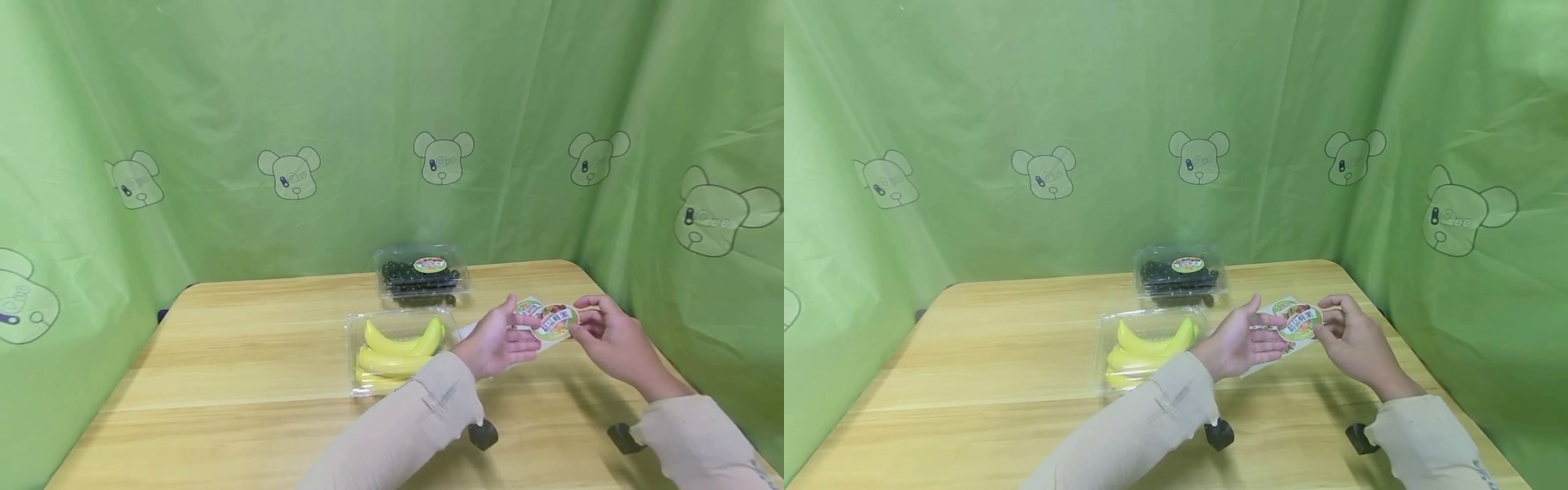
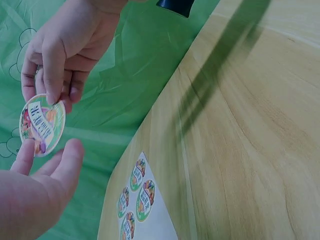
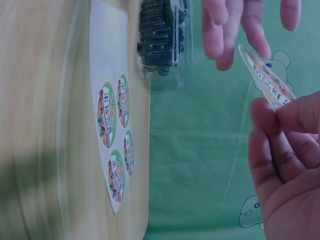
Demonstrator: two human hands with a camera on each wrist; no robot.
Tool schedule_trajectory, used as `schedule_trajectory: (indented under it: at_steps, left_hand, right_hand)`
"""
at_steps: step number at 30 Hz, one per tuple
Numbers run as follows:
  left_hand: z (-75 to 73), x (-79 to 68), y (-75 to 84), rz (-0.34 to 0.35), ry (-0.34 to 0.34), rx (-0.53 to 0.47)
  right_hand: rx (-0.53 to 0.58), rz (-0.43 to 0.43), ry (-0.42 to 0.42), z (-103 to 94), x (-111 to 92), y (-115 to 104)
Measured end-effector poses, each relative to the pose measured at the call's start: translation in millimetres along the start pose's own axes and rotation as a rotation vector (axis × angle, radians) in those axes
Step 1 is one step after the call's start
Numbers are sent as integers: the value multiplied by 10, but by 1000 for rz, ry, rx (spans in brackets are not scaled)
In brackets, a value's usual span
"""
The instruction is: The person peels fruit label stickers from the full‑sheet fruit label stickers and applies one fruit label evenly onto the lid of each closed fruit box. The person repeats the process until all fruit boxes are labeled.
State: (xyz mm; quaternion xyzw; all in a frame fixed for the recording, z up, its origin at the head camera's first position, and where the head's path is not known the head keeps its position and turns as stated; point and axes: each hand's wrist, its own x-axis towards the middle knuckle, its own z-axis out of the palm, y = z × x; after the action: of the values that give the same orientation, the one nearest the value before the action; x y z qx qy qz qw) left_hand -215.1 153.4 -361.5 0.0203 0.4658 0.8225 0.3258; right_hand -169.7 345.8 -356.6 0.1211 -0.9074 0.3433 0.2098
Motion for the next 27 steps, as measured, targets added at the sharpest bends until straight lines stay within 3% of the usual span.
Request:
schedule_trajectory:
  at_steps: [5, 8, 13, 22, 27]
  left_hand:
    - [-5, -8, 1, 42, 20, 45]
    - [2, -21, 3, 31, 3, 60]
    - [14, -35, -2, 11, -13, 73]
    - [3, -29, 9, 43, -3, 99]
    - [-13, -28, 25, 52, 19, 109]
  right_hand:
    - [-44, -45, 8, 14, -3, 29]
    - [-46, -63, 7, 25, -6, 46]
    - [-19, -63, 1, 33, -6, 44]
    - [115, -54, -24, 67, -12, 12]
    - [128, -22, -34, 74, -7, -16]
